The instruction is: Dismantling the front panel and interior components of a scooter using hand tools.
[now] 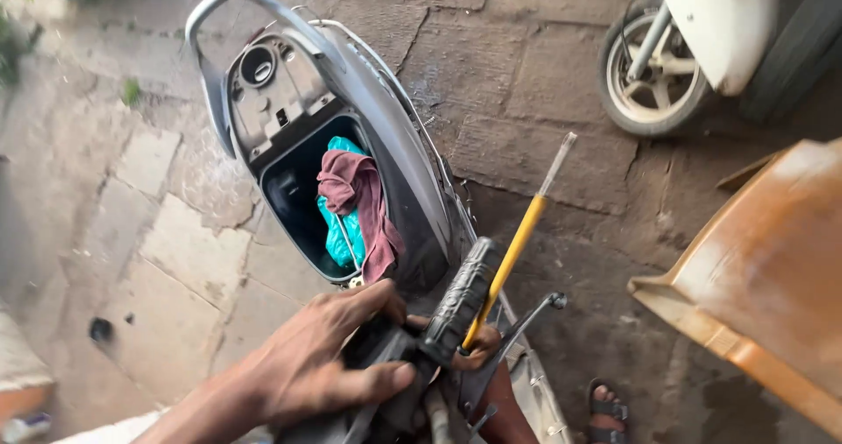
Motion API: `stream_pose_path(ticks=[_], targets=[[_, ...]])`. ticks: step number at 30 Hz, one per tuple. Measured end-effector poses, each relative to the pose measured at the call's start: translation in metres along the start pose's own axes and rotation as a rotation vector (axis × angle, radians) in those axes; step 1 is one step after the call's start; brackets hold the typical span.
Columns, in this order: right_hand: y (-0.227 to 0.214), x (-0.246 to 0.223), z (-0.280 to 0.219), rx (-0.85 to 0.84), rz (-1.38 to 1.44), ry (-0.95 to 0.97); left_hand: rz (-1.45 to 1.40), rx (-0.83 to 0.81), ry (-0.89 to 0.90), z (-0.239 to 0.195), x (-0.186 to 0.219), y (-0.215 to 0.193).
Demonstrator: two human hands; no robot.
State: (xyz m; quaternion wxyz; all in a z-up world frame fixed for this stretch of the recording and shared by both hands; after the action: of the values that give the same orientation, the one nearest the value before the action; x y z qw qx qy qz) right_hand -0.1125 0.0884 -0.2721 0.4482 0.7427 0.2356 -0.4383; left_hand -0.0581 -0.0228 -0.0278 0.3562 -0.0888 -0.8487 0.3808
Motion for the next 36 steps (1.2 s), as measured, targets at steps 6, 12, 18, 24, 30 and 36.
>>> stream_pose_path(ticks=[6,12,18,24,30,36], targets=[[-0.007,0.015,0.001,0.008,0.157,0.239,-0.069,0.039,0.019,0.008,-0.014,-0.001],[-0.021,0.010,-0.005,0.074,0.056,0.220,-0.108,0.051,0.100,0.018,-0.020,0.009],[-0.019,-0.029,-0.017,0.054,-0.189,-0.062,-0.155,0.033,0.168,0.026,-0.022,0.021],[-0.018,-0.009,-0.020,0.155,0.302,0.221,-0.171,0.024,0.302,0.024,-0.018,0.026],[-0.014,-0.040,-0.044,0.160,-0.131,-0.037,-0.198,0.041,0.275,0.008,-0.013,0.029],[-0.010,-0.034,-0.057,0.402,0.205,0.235,-0.114,0.057,0.289,-0.010,0.003,0.016]])
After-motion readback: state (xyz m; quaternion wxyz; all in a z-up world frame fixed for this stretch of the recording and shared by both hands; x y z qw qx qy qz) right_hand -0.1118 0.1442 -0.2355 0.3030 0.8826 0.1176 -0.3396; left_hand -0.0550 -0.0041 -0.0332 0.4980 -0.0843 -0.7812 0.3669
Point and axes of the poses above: each hand's wrist, its own z-axis towards the middle knuckle, its own y-axis out of the palm, x = y × z, the point moved 5 cm from there along z, towards the middle knuckle, and after that the axes turned 13 degrees about x, right-handed, at the moved point
